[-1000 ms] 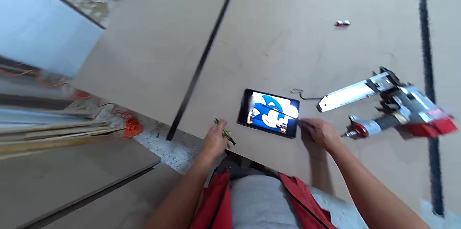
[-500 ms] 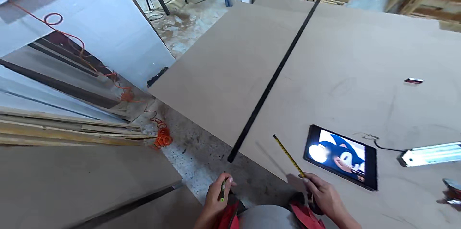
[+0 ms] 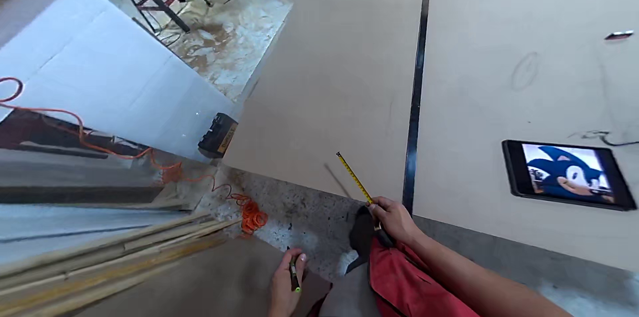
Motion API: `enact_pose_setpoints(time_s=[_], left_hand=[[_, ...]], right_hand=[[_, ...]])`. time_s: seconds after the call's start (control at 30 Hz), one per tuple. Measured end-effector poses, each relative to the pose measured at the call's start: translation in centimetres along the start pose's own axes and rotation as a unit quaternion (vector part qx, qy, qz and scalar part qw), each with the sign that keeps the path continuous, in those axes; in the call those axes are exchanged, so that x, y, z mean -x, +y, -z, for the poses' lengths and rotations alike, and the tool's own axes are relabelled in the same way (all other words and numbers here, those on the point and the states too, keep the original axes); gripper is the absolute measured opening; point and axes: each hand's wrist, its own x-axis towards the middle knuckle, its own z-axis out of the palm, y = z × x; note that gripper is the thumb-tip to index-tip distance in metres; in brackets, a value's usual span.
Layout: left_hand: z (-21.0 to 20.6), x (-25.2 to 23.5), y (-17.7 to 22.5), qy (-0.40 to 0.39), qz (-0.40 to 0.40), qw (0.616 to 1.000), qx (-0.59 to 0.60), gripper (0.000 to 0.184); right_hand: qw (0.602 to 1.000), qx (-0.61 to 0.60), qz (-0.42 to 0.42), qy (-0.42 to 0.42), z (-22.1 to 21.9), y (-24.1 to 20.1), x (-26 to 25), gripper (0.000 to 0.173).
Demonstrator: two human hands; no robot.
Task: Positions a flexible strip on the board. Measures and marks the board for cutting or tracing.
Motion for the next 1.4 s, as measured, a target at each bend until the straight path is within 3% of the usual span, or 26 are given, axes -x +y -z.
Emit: enact_pose_setpoints(time_s=[0.13, 0.27, 0.4, 0.57, 0.73, 0.87, 1.0, 1.2, 1.3, 1.4], left_hand=[[3.3, -7.4, 1.5, -0.026, -0.013, 0.997, -0.075, 0.032], [7.3, -13.0, 3.9, -0.1, -0.031, 0.985, -0.134, 0.034], [10.7, -20.1, 5.2, -0.197, -0.044, 0.943, -0.266, 0.042], [10.1, -32.4, 9.6, -0.303, -0.198, 0.869, -0.338, 0.051], [5.2, -44.3, 10.3, -0.316, -0.466, 0.75, -0.349, 0.057], [3.5, -51.5, 11.6, -0.36, -0.554, 0.677, -0.326, 0.044], [3.0, -55.0, 13.5, -0.356, -0.603, 0.649, -0.298, 0.039], [0.3, -58.5, 20.0, -0.338, -0.559, 0.641, -0.403, 0.043], [-0.2, -59.2, 20.7, -0.352, -0.567, 0.633, -0.392, 0.045], [-0.2, -59.1, 20.2, -0.349, -0.557, 0.648, -0.384, 0.045]], right_hand=[[0.999, -0.022, -0.041, 0.025, -2.7, -3.4, -6.7, 0.031], [0.991, -0.081, -0.089, 0.066, -5.4, -7.6, -12.2, 0.026], [0.979, -0.122, -0.134, 0.096, -7.9, -10.3, -15.4, 0.026], [0.963, -0.17, -0.162, 0.134, -9.9, -13.2, -18.5, 0.025], [0.941, -0.206, -0.203, 0.176, -13.8, -16.7, -20.4, 0.028], [0.919, -0.249, -0.219, 0.215, -16.6, -18.2, -21.4, 0.03], [0.869, -0.36, -0.203, 0.274, -20.1, -18.2, -19.5, 0.03], [0.811, -0.455, -0.206, 0.306, -27.4, -16.2, -14.4, 0.027], [0.8, -0.453, -0.212, 0.33, -29.6, -16.0, -14.0, 0.025], [0.82, -0.401, -0.233, 0.335, -30.3, -16.1, -14.6, 0.027]])
